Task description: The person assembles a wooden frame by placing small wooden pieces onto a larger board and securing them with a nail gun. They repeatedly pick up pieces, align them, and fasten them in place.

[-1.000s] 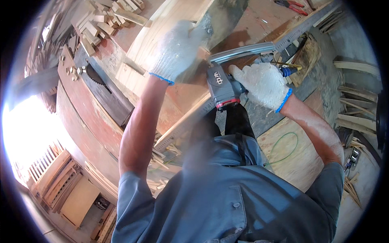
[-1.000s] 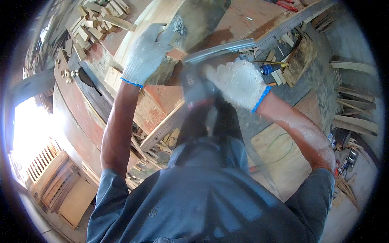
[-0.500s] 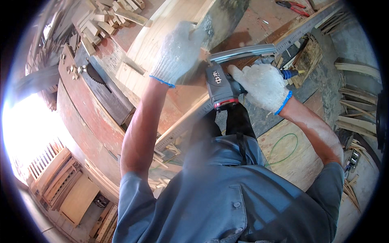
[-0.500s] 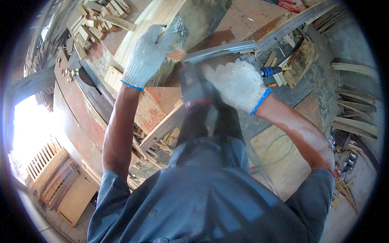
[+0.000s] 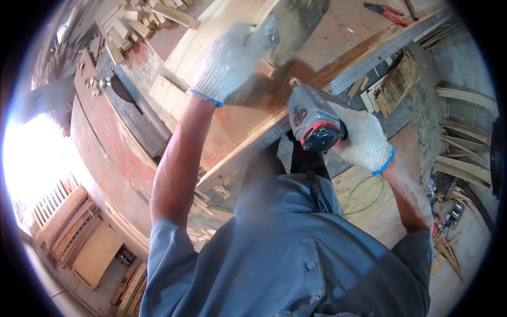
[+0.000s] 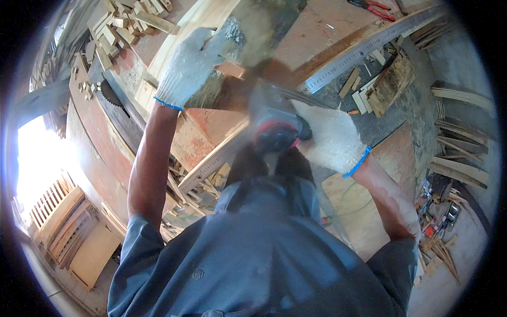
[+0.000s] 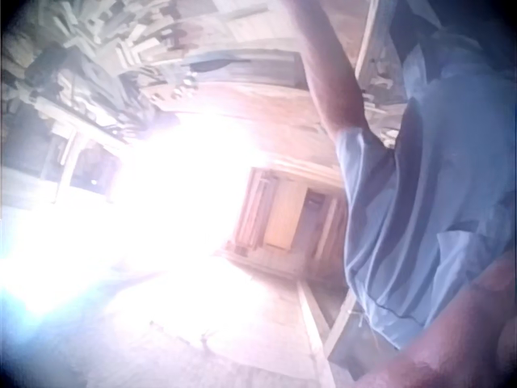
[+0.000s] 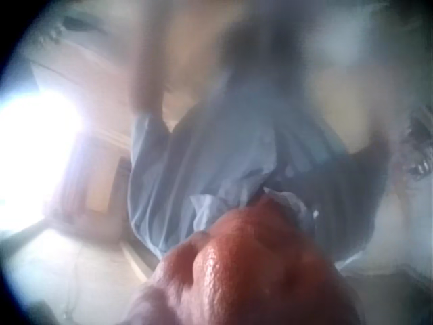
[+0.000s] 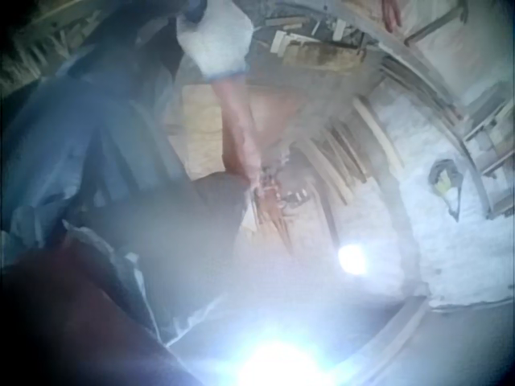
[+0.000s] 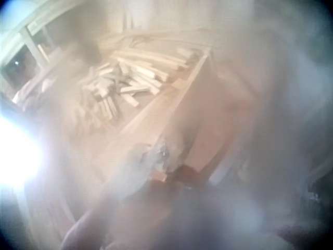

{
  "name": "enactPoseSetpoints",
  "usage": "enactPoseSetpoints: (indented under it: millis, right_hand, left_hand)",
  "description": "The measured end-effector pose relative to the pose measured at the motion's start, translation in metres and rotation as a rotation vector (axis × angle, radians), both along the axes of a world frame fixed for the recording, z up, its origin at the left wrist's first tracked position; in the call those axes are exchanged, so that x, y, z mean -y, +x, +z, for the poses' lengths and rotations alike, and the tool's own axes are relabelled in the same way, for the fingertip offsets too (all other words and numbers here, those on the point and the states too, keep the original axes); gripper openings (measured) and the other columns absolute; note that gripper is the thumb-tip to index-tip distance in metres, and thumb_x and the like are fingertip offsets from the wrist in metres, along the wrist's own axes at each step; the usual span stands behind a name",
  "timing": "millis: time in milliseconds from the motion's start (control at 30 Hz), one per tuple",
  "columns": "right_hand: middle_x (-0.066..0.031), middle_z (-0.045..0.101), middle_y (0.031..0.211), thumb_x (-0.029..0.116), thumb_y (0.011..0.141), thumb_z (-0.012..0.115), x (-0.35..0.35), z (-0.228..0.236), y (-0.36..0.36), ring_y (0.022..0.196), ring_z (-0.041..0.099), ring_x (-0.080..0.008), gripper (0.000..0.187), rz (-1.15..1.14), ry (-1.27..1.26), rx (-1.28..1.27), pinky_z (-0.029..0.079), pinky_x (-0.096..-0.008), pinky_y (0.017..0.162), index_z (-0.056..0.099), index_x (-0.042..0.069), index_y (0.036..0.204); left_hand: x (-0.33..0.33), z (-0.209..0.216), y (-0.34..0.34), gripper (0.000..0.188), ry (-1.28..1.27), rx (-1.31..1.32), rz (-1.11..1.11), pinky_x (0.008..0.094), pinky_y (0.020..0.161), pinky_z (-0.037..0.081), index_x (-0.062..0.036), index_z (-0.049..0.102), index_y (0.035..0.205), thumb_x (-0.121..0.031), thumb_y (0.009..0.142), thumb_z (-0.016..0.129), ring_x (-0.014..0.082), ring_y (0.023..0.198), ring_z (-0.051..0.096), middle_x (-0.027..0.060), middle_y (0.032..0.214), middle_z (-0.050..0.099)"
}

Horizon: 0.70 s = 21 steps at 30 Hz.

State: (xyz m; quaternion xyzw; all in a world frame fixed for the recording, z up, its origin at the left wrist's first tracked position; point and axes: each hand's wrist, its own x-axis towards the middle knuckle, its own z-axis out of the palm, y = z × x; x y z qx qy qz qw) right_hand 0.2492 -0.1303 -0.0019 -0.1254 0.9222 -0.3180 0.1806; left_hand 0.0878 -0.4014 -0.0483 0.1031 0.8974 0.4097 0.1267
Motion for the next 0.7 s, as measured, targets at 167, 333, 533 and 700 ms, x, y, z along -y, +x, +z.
enactPoseSetpoints:
  millis: [167,333,533,700]
  right_hand:
    - [-0.0211,0.073,0.113,0.032,0.086,0.08,0.001,-0.006,0.008,0.103,0.07,-0.0447,0.053,-0.093,-0.046,0.048,0.058,-0.052,0.084,0.064,0.015,0.135]
    - [-0.0223,0.073,0.11,0.03,0.086,0.079,0.001,-0.013,0.011,0.102,0.07,-0.0457,0.053,-0.086,0.005,0.105,0.058,-0.0525,0.083,0.065,0.014,0.134]
    - [-0.0232,0.074,0.106,0.029,0.086,0.078,0.006,-0.018,0.013,0.1,0.07,-0.0469,0.052,-0.115,-0.042,0.138,0.058,-0.0535,0.083,0.064,0.015,0.134]
    - [-0.0228,0.074,0.107,0.029,0.087,0.075,0.008,-0.017,0.016,0.1,0.069,-0.0468,0.049,-0.11,-0.026,0.183,0.058,-0.0546,0.084,0.065,0.017,0.134]
  left_hand:
    - [-0.007,0.012,0.002,0.046,0.009,0.025,0.012,0.0503,0.089,0.054,-0.0004,0.071,0.119,-0.041,0.1,0.062,0.0448,0.102,0.072,0.0293,0.105,0.073]
    - [0.0,-0.004,-0.002,0.042,0.023,-0.006,-0.001,0.0503,0.087,0.055,0.0001,0.071,0.117,-0.038,0.102,0.061,0.0455,0.1,0.072,0.0294,0.102,0.072]
    - [0.001,-0.002,-0.001,0.042,0.029,0.005,0.003,0.0501,0.087,0.055,0.0002,0.07,0.116,-0.038,0.1,0.062,0.0451,0.099,0.072,0.0298,0.101,0.072]
    - [0.002,-0.002,-0.001,0.043,0.014,-0.049,-0.027,0.0488,0.087,0.055,-0.0004,0.071,0.117,-0.039,0.099,0.064,0.0436,0.097,0.072,0.0292,0.101,0.072]
